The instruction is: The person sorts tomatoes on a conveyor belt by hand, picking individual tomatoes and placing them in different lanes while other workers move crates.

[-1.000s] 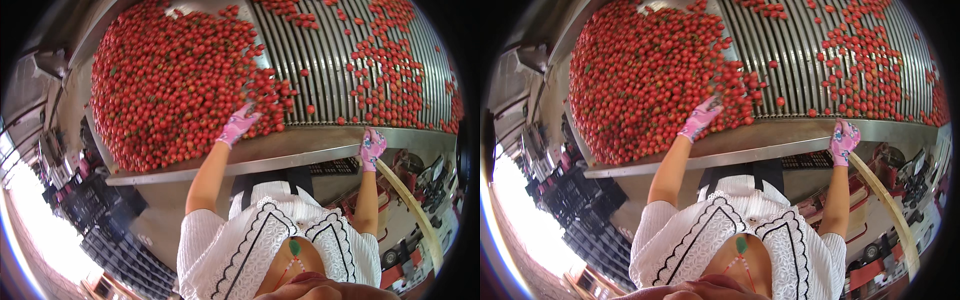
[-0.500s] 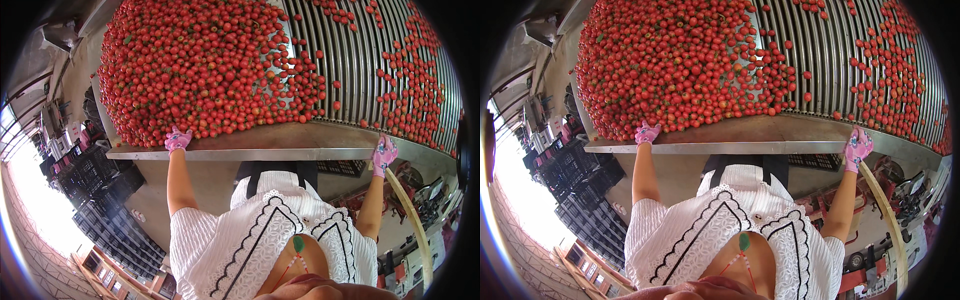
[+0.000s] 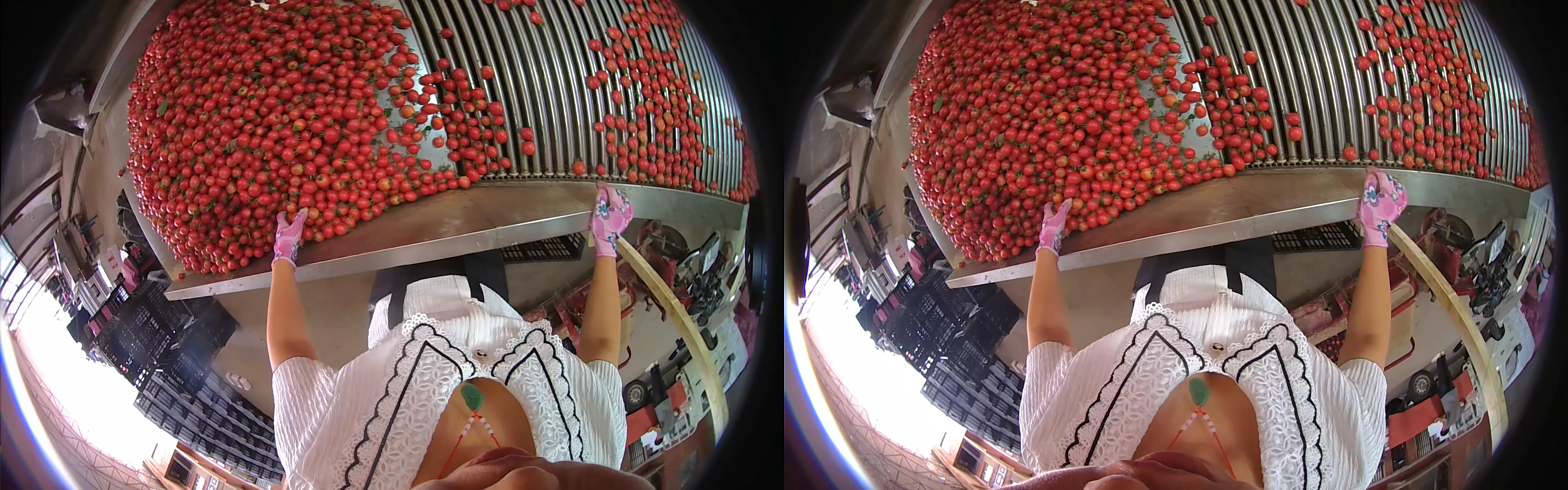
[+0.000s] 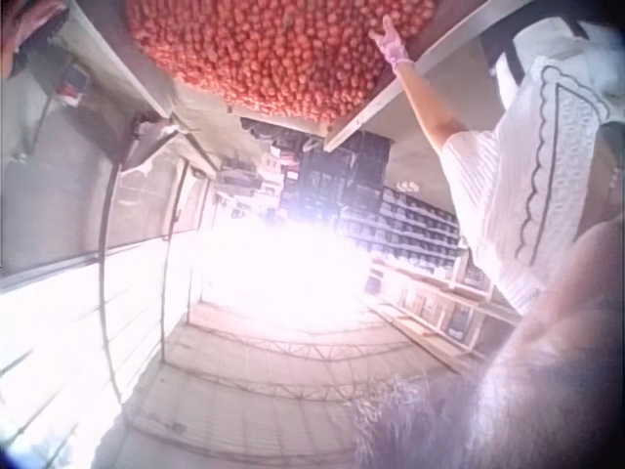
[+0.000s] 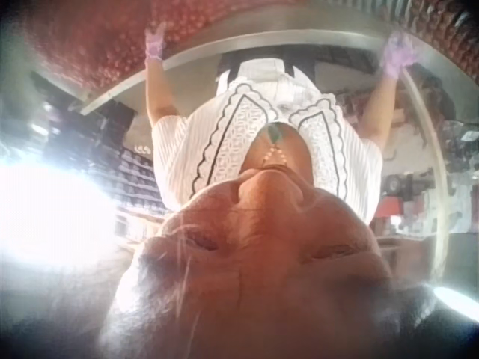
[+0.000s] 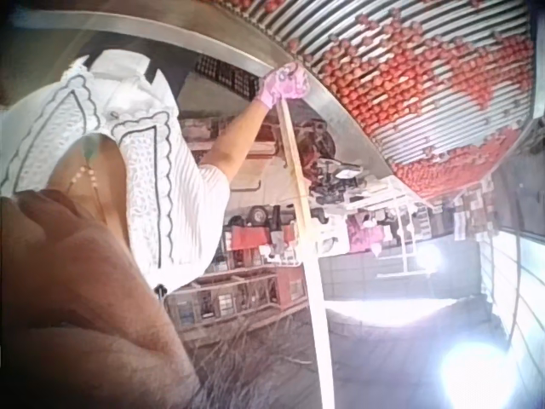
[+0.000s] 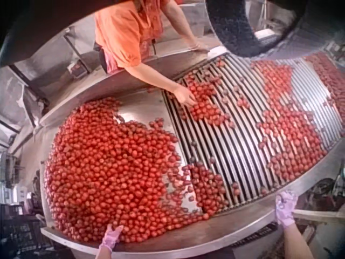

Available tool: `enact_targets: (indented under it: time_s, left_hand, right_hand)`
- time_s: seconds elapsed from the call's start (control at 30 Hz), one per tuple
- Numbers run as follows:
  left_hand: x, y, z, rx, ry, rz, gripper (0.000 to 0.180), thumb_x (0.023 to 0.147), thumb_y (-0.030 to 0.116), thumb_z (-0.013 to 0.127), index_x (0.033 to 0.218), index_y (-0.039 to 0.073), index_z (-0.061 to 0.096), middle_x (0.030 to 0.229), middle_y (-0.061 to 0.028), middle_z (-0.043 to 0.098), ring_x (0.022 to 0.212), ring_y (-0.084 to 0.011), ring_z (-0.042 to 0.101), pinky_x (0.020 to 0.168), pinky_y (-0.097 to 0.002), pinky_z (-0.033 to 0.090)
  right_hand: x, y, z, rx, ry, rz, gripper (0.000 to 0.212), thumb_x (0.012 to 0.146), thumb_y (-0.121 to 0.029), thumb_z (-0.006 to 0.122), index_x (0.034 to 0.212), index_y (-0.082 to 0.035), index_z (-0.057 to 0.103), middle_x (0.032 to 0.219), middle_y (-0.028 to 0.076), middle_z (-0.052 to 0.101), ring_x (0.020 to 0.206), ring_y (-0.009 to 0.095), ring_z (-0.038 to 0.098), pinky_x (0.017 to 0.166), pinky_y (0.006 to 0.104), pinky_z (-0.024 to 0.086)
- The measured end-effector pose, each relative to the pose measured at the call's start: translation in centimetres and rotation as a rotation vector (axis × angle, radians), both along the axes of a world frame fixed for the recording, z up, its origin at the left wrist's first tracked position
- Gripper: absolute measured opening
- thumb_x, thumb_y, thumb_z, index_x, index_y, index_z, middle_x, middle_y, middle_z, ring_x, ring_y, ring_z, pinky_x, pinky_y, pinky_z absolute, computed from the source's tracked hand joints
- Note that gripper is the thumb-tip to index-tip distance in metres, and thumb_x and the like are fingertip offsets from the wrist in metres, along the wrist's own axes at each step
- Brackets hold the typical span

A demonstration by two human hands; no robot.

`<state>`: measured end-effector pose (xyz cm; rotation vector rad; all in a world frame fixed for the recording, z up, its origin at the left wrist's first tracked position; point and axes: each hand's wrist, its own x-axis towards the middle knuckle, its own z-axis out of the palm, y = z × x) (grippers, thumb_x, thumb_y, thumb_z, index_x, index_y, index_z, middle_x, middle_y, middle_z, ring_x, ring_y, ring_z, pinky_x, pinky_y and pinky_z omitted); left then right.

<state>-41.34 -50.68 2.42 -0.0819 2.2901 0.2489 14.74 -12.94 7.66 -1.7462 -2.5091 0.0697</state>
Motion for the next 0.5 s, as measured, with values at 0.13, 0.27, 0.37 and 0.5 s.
enact_targets:
  time_s: [0.13, 0.27, 0.37, 0.5]
  left_hand:
    - [0.9, 0.6, -2.6, 0.147, -0.200, 0.246, 0.087, 0.079, 0.047, 0.073, 0.145, 0.023, 0.024, 0.140, -0.0103, 0.041, 0.123, -0.0331, 0.045, 0.086, -0.0570, 0.044]
    - [3.7, 4.8, -2.2, 0.155, -0.257, 0.169, 0.084, 0.080, 0.048, 0.072, 0.145, 0.026, 0.023, 0.142, -0.0076, 0.039, 0.125, -0.0335, 0.043, 0.085, -0.0589, 0.044]
    - [5.6, 7.6, -3.0, 0.188, -0.392, 0.097, 0.088, 0.080, 0.052, 0.069, 0.149, 0.025, 0.021, 0.148, -0.0110, 0.035, 0.128, -0.0383, 0.042, 0.085, -0.0547, 0.049]
    - [9.7, 12.1, -4.5, 0.259, -0.492, 0.081, 0.084, 0.081, 0.051, 0.069, 0.148, 0.025, 0.025, 0.146, -0.0084, 0.038, 0.131, -0.0367, 0.039, 0.086, -0.0568, 0.045]
  right_hand:
    - [0.6, -0.3, -0.4, -0.018, 0.020, -0.016, 0.021, 0.090, -0.027, 0.055, 0.096, -0.016, 0.071, 0.087, 0.007, 0.069, 0.089, 0.026, 0.061, 0.088, 0.0380, 0.041]
    - [-0.2, -0.5, -0.3, -0.034, 0.022, -0.022, 0.020, 0.089, -0.026, 0.056, 0.097, -0.016, 0.071, 0.086, 0.008, 0.068, 0.085, 0.027, 0.061, 0.087, 0.0388, 0.041]
    - [-0.5, -0.7, -0.2, -0.022, 0.027, -0.014, 0.020, 0.088, -0.025, 0.057, 0.097, -0.015, 0.071, 0.086, 0.008, 0.068, 0.084, 0.027, 0.061, 0.087, 0.0388, 0.041]
    - [-1.0, -0.7, -0.2, -0.031, 0.042, -0.017, 0.019, 0.087, -0.024, 0.057, 0.096, -0.015, 0.071, 0.085, 0.008, 0.068, 0.084, 0.027, 0.061, 0.086, 0.0384, 0.042]
